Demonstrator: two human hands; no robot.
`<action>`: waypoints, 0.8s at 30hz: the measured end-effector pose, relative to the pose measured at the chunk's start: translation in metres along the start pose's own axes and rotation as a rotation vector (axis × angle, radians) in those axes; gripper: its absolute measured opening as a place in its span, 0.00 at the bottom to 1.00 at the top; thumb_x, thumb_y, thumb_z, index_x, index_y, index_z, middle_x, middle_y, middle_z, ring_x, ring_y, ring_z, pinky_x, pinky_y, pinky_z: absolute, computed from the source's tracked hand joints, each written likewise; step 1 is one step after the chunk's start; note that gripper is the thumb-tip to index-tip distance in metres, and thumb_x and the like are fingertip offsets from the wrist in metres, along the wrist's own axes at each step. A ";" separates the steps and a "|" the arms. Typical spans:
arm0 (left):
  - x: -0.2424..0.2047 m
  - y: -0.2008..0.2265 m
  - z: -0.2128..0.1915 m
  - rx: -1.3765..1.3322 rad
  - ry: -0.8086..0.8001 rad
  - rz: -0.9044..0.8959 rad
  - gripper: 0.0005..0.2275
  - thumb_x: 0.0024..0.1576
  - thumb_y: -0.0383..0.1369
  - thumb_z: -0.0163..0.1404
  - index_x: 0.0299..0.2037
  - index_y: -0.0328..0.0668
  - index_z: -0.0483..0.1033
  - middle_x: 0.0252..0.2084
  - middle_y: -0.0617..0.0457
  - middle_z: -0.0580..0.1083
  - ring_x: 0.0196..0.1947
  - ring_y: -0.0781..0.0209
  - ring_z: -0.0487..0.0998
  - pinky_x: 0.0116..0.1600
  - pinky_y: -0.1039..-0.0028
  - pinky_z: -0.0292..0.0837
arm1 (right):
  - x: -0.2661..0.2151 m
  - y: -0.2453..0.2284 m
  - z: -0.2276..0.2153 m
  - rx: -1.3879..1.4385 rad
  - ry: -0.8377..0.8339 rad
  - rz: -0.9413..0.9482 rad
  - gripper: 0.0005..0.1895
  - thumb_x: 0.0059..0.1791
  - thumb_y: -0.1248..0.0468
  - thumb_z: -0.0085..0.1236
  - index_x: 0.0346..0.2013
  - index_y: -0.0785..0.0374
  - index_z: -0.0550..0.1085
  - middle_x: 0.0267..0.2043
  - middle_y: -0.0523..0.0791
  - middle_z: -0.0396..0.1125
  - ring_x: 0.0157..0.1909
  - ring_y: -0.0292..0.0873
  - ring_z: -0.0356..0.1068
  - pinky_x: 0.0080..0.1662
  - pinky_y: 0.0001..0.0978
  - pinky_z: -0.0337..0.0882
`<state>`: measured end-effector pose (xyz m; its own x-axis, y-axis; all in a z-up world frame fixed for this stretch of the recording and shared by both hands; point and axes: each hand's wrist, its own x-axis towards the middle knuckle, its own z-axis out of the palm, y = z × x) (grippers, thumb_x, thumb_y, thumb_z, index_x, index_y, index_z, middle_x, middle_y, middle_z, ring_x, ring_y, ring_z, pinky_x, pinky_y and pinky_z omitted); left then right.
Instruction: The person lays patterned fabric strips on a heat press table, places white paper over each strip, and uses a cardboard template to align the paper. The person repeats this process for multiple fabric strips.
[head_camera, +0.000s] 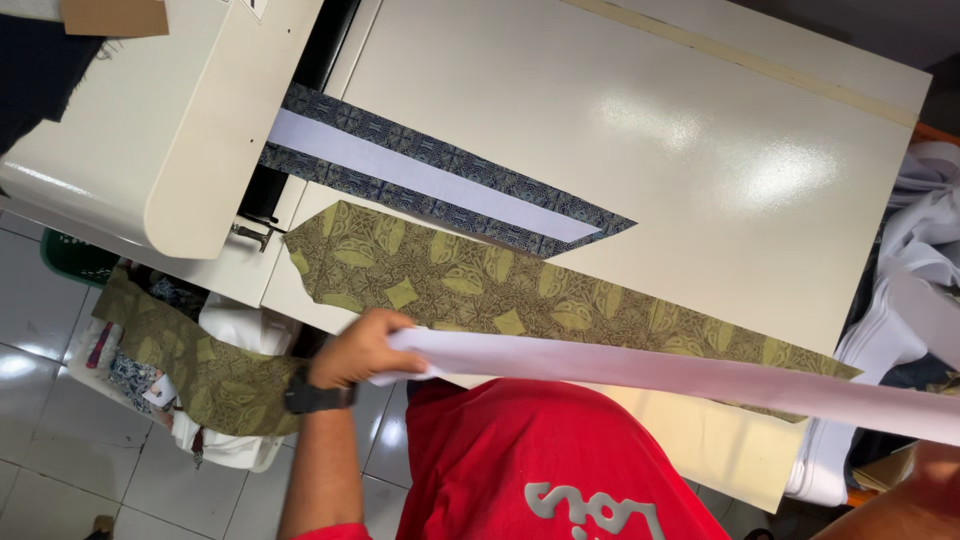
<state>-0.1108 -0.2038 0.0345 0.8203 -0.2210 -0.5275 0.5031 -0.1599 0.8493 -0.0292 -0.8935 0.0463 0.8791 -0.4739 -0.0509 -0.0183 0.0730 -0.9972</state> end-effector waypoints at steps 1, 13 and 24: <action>-0.008 -0.014 -0.015 -0.020 0.089 -0.098 0.16 0.39 0.38 0.70 0.34 0.38 0.84 0.29 0.53 0.82 0.28 0.67 0.81 0.36 0.75 0.77 | 0.003 0.005 -0.005 -0.014 -0.009 0.010 0.16 0.63 0.64 0.43 0.66 0.65 0.63 0.45 0.50 0.70 0.48 0.44 0.73 0.55 0.39 0.74; 0.029 -0.171 -0.112 -0.487 1.013 0.105 0.08 0.62 0.25 0.56 0.50 0.33 0.79 0.39 0.53 0.79 0.32 0.67 0.73 0.40 0.75 0.69 | -0.006 0.045 0.024 -0.112 -0.148 0.168 0.13 0.66 0.59 0.51 0.60 0.65 0.73 0.51 0.46 0.71 0.49 0.45 0.74 0.48 0.43 0.77; 0.053 -0.133 -0.116 0.232 1.411 -0.280 0.11 0.51 0.36 0.68 0.35 0.38 0.81 0.33 0.49 0.82 0.32 0.59 0.84 0.39 0.71 0.77 | -0.018 0.118 0.012 -0.472 -0.198 0.204 0.13 0.59 0.62 0.61 0.54 0.67 0.76 0.49 0.45 0.72 0.44 0.36 0.70 0.38 0.27 0.70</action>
<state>-0.1026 -0.0831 -0.1041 0.3530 0.9305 -0.0978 0.7458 -0.2167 0.6300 -0.0415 -0.8659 -0.0701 0.9075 -0.3135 -0.2797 -0.3692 -0.2774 -0.8870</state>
